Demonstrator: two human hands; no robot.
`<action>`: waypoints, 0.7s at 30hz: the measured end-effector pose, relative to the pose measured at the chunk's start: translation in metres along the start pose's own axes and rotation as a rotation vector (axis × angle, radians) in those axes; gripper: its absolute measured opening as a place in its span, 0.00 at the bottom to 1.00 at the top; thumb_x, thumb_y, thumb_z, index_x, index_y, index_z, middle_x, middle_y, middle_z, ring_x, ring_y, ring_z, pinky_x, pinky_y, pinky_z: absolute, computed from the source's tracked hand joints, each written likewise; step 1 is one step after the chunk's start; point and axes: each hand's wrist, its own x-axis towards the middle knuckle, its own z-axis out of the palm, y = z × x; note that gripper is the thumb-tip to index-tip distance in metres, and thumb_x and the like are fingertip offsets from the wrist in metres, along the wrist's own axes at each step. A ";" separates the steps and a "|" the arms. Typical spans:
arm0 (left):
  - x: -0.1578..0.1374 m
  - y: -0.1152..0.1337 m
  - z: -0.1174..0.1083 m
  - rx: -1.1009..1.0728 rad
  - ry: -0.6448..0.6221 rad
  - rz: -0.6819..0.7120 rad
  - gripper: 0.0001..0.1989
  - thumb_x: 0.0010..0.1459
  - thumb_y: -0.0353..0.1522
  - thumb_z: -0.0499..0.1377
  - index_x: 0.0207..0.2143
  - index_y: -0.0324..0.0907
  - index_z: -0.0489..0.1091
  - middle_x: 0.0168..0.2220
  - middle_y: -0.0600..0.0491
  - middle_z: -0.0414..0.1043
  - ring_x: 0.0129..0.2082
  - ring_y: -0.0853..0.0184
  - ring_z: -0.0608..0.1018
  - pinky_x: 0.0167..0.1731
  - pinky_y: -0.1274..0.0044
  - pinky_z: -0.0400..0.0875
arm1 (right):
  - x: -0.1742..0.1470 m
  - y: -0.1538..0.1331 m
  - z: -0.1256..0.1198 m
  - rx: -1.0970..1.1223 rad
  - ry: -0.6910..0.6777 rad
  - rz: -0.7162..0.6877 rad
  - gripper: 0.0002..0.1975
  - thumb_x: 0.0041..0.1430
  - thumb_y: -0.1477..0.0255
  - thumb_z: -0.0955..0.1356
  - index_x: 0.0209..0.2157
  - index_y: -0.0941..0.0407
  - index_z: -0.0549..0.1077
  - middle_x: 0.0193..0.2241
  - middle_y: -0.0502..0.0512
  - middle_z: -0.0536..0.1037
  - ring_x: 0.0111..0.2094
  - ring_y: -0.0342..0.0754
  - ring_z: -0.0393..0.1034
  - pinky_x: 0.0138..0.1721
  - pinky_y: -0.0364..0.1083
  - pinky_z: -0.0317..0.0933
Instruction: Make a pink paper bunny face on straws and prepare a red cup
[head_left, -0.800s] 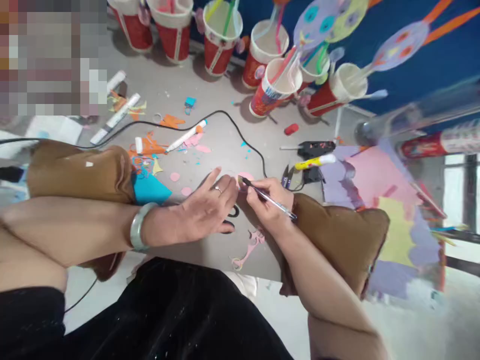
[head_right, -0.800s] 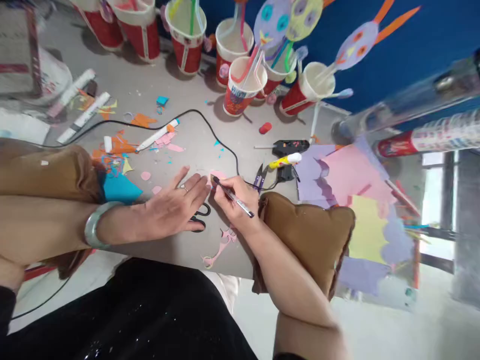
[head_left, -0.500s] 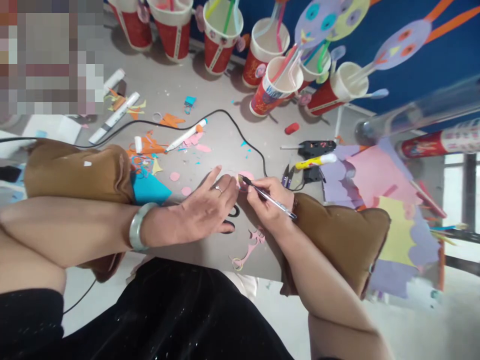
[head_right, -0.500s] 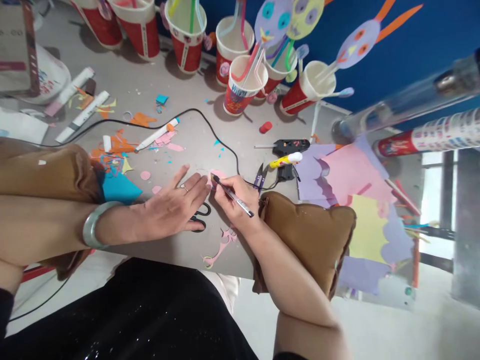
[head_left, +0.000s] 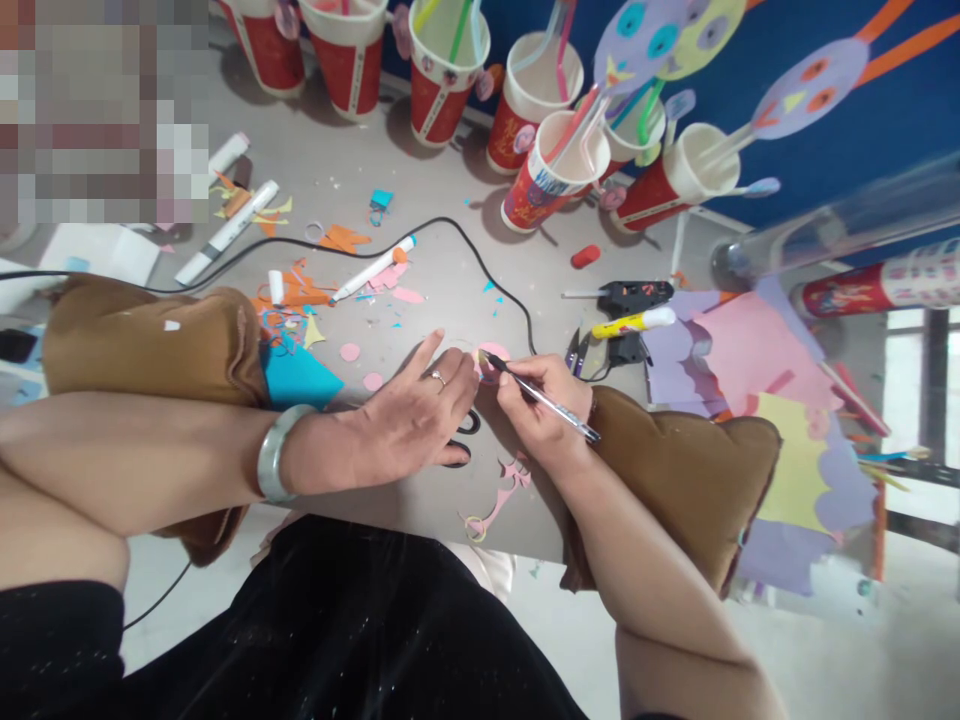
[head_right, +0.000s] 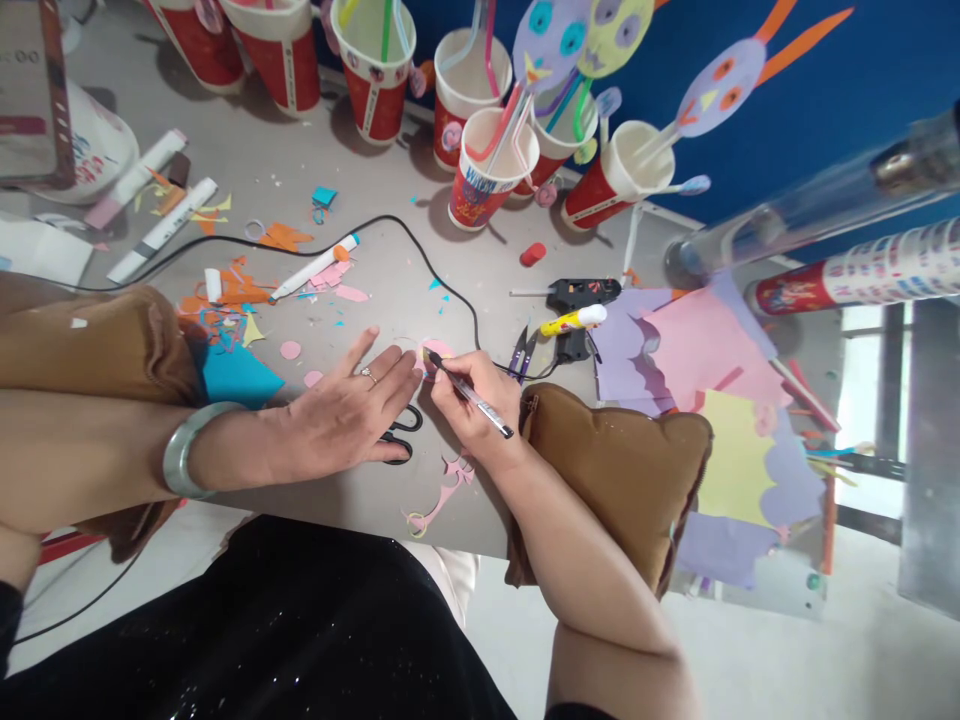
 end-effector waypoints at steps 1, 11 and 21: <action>0.001 0.000 0.000 0.036 -0.018 0.003 0.45 0.63 0.57 0.57 0.61 0.22 0.68 0.59 0.29 0.71 0.59 0.44 0.72 0.66 0.48 0.60 | 0.000 0.000 0.000 0.002 0.004 -0.004 0.06 0.65 0.65 0.69 0.37 0.52 0.74 0.27 0.48 0.82 0.25 0.45 0.76 0.28 0.43 0.69; 0.001 0.000 0.000 0.053 -0.038 0.007 0.46 0.63 0.57 0.58 0.62 0.22 0.67 0.59 0.29 0.70 0.58 0.44 0.72 0.65 0.47 0.60 | -0.001 -0.001 -0.001 -0.018 -0.032 0.030 0.07 0.65 0.63 0.68 0.37 0.52 0.74 0.28 0.49 0.82 0.27 0.46 0.76 0.30 0.45 0.70; 0.002 0.000 -0.004 0.051 -0.044 0.010 0.46 0.62 0.57 0.59 0.62 0.22 0.67 0.59 0.29 0.71 0.58 0.44 0.73 0.65 0.49 0.61 | 0.000 0.001 0.000 -0.023 0.011 0.011 0.07 0.65 0.63 0.68 0.37 0.52 0.74 0.27 0.48 0.81 0.25 0.46 0.75 0.29 0.44 0.69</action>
